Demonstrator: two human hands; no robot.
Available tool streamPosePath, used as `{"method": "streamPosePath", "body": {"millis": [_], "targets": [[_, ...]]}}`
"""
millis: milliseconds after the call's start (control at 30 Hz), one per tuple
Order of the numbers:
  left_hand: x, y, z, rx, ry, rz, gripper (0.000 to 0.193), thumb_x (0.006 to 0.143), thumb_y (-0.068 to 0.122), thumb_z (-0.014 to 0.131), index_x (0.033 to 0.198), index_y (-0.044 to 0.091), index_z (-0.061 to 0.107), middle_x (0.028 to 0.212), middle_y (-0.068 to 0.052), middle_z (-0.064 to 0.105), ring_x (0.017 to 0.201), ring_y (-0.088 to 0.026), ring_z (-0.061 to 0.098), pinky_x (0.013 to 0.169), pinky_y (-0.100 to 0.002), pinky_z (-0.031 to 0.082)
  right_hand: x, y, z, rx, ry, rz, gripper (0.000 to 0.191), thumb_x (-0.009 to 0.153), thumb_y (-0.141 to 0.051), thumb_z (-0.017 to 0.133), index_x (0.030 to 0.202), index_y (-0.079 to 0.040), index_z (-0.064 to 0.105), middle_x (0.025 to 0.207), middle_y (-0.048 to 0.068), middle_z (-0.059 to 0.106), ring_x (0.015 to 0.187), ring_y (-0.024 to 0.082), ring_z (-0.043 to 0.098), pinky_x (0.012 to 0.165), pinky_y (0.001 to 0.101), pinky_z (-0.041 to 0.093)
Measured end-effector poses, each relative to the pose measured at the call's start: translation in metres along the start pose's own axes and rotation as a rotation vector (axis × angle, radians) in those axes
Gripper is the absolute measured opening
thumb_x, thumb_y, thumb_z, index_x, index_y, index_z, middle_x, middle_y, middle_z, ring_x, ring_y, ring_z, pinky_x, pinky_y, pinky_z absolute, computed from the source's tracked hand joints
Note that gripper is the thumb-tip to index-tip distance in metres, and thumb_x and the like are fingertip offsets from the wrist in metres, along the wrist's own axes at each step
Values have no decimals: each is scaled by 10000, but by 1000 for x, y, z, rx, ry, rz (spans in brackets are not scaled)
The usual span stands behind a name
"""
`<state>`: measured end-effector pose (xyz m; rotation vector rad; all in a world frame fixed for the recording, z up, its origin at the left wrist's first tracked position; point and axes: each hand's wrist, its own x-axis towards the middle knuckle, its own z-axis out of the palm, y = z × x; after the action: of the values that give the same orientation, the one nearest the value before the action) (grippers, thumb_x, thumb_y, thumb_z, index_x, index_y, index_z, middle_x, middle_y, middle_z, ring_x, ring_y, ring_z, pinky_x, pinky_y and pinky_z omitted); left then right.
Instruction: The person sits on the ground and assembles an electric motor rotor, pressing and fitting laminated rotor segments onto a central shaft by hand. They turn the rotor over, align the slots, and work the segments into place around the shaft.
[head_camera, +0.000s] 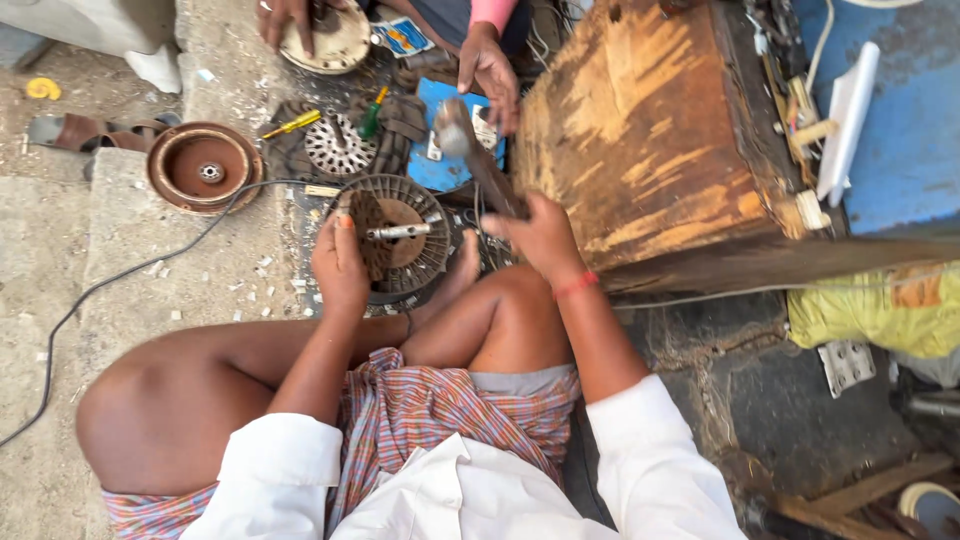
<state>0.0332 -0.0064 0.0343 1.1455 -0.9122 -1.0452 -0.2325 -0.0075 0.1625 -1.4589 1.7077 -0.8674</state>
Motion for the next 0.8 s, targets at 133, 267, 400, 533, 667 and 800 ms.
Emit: {"method": "streamPosePath", "body": {"millis": [133, 267, 400, 533, 667, 800], "targets": [[10, 0, -6, -59, 0, -45, 467, 1094, 351, 467, 1308, -29, 633, 1136, -118, 704, 1022, -169, 637, 920, -325, 515, 87, -24, 32, 49, 29, 4, 345, 820, -279, 882, 967, -47, 673, 738, -43, 624, 559, 38, 532, 494, 215, 459], [25, -7, -4, -54, 16, -60, 486, 1099, 366, 477, 1315, -40, 636, 1124, -124, 703, 1014, -165, 632, 923, -320, 515, 129, -23, 48, 230, 82, 29, 313, 813, -219, 861, 1020, -79, 672, 779, -53, 651, 545, 34, 514, 475, 210, 438], [32, -14, 0, -65, 3, -69, 514, 1092, 380, 481, 1328, -53, 626, 1143, -122, 707, 1025, -162, 639, 937, -316, 521, 158, -21, 52, 391, 66, 60, 291, 868, -170, 860, 1038, -51, 656, 752, -21, 598, 525, 53, 494, 460, 219, 381], [33, -12, 8, -97, -13, -53, 524, 1096, 387, 480, 1335, -60, 610, 1167, -127, 697, 1050, -167, 640, 955, -322, 523, 188, -37, 46, 446, 164, -175, 397, 922, -211, 809, 1216, -54, 594, 1086, 58, 677, 935, 112, 662, 795, 257, 545], [32, -6, 8, -114, -33, -96, 538, 1100, 411, 456, 1335, -46, 615, 1164, -122, 687, 1046, -163, 637, 940, -316, 525, 157, -46, 41, 65, 356, -383, 589, 972, -283, 760, 1405, -2, 477, 1384, 119, 538, 1254, 171, 546, 1028, 330, 538], [29, -7, 5, -60, -24, -86, 582, 1098, 461, 449, 1335, -40, 625, 1171, -125, 684, 1064, -170, 638, 948, -323, 523, 48, -27, 15, 353, -59, -375, 285, 1054, -184, 692, 1262, 7, 651, 1195, 96, 727, 1081, 168, 722, 962, 328, 620]]}}
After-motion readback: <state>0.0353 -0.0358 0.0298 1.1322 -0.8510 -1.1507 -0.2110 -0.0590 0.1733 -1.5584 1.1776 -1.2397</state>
